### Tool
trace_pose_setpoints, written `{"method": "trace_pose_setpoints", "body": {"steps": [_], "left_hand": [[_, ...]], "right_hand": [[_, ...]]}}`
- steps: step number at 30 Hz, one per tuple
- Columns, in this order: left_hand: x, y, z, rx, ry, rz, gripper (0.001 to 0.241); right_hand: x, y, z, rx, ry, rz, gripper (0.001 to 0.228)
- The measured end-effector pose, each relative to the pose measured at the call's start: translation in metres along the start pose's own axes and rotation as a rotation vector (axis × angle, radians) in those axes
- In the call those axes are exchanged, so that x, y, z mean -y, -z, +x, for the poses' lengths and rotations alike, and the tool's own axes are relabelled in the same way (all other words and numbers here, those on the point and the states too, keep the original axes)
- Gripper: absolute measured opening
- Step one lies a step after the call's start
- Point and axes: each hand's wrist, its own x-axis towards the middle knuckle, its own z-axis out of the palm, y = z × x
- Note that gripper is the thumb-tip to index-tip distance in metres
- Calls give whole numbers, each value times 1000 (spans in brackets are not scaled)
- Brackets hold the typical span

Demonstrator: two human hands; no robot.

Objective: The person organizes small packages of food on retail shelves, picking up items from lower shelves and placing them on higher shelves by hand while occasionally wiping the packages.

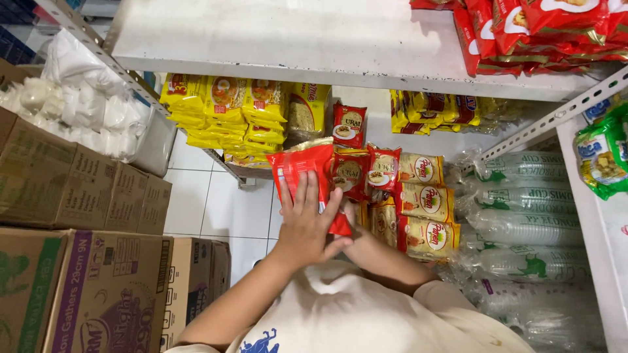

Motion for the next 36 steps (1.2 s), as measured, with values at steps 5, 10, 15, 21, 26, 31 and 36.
{"method": "trace_pose_setpoints", "body": {"steps": [5,10,15,21,26,31,36], "left_hand": [[38,-6,2,-32,68,-201,97],[54,13,1,-74,232,-386,97],[34,21,3,-154,103,-283,97],[32,-8,11,-96,13,-184,93],[59,-33,5,19,357,-687,86],[38,-49,16,-39,344,-1069,78],[18,-57,58,-36,588,-1489,71]], "right_hand": [[13,11,-7,-240,-61,-156,82],[25,4,-10,-94,-38,-52,78],[19,6,-7,-127,-25,-45,76],[17,-8,-2,-233,73,-258,79],[63,-10,-17,-185,126,-185,73],[91,-41,-9,-409,139,-787,87],[76,-62,9,-599,215,-2082,109]]}}
